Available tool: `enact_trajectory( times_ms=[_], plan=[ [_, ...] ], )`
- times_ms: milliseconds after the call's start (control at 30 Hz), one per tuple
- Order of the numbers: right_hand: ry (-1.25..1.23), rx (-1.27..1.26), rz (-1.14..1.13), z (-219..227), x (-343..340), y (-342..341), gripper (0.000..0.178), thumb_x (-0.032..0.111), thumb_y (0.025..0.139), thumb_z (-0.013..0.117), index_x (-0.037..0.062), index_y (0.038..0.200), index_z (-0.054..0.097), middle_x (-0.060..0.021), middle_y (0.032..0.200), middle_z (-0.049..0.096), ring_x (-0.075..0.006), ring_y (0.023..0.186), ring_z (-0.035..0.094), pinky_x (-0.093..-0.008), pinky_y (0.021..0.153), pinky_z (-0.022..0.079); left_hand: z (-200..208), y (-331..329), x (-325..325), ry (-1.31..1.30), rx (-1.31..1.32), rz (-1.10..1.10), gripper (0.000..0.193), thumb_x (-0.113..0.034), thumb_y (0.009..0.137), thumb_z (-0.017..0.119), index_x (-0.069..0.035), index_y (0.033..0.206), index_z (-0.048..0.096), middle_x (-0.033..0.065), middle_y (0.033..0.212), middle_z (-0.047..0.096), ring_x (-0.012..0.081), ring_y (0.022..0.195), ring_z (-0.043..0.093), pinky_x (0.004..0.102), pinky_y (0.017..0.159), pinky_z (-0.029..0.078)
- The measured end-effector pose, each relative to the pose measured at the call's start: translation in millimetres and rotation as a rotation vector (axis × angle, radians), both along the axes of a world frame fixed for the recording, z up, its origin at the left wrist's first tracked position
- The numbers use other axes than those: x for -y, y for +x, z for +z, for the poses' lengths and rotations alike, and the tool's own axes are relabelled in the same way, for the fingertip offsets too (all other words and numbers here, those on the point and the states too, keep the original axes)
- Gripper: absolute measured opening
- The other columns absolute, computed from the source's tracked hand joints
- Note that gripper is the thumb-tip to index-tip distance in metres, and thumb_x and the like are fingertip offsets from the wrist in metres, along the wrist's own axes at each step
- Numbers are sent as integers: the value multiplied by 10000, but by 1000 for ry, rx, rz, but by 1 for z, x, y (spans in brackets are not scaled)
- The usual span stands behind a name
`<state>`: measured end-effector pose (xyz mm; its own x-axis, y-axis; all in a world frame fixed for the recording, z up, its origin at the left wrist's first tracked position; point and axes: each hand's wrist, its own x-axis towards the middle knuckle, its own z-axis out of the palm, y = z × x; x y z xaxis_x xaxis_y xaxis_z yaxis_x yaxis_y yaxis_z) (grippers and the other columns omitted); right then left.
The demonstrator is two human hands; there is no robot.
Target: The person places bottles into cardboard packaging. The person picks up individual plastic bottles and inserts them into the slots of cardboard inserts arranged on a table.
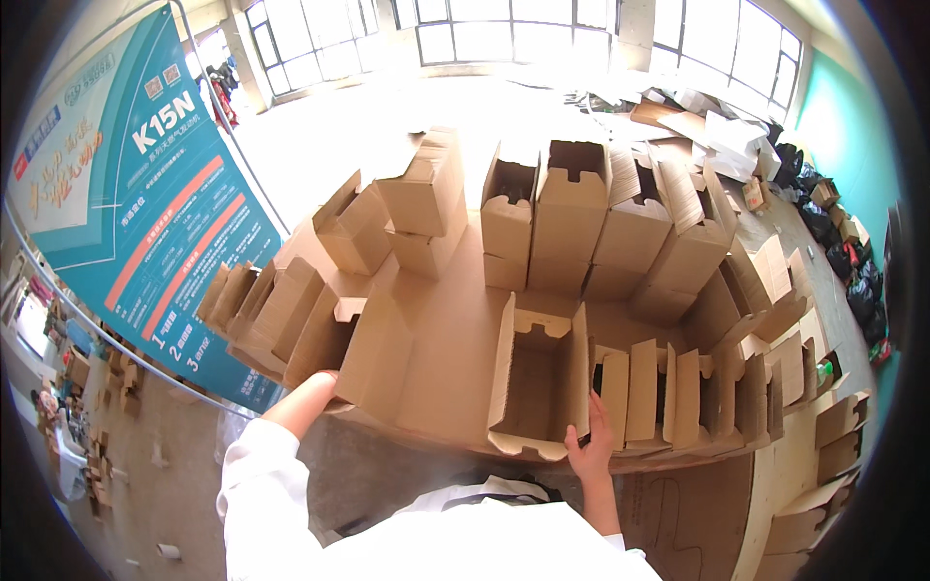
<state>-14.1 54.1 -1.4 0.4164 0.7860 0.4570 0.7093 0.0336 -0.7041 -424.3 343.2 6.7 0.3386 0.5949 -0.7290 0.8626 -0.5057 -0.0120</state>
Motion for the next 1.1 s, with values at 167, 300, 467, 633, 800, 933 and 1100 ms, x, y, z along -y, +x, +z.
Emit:
enact_trajectory(
  times_ms=[167,300,467,633,800,933,1100],
  plan=[
    [-9,3,-9,1,6,2,556,181,794,647,-2,1303,517,-218,1348,504,-380,1183,547,-410,959,467,4,-17,22,-104,4,217,503,-518,850,556,-92,1096,661,118,1059,691,261,940,675,381,795,545],
    [22,5,1,-1,5,3,562,177,783,660,5,1300,522,-202,1349,510,-372,1176,554,-408,953,474,-13,-17,31,-73,77,404,502,-511,856,552,-91,1118,635,109,1056,686,248,922,675,376,784,551],
    [24,11,33,4,3,2,572,174,769,672,18,1300,526,-194,1343,519,-367,1152,573,-408,935,489,-36,-6,0,-78,377,820,503,-503,864,547,-89,1145,602,98,1052,679,231,899,674,371,769,558],
    [38,-10,34,3,3,6,577,176,759,680,35,1299,533,-191,1343,520,-368,1137,582,-403,921,499,6,-40,-13,-359,1168,1413,507,-495,872,542,-88,1172,570,87,1048,673,215,875,673,365,755,566],
    [13,10,24,4,4,5,579,184,758,682,41,1299,536,-188,1347,517,-369,1127,586,-400,909,504,109,-37,71,-387,1610,1005,640,-552,890,471,-18,1244,478,170,996,656,253,722,656,329,586,546],
    [15,-1,41,3,3,3,586,180,754,685,43,1304,534,-183,1356,510,-363,1121,589,-398,899,508,155,13,138,-371,1875,1040,739,-623,863,438,-52,1330,467,212,1050,633,306,578,614,344,433,500],
    [14,9,67,5,4,6,585,188,761,688,44,1307,534,-178,1360,509,-353,1113,595,-393,887,512,158,97,160,-1057,1607,848,843,-645,828,492,-62,1426,372,208,1187,579,305,769,641,346,475,518]
  ],
)
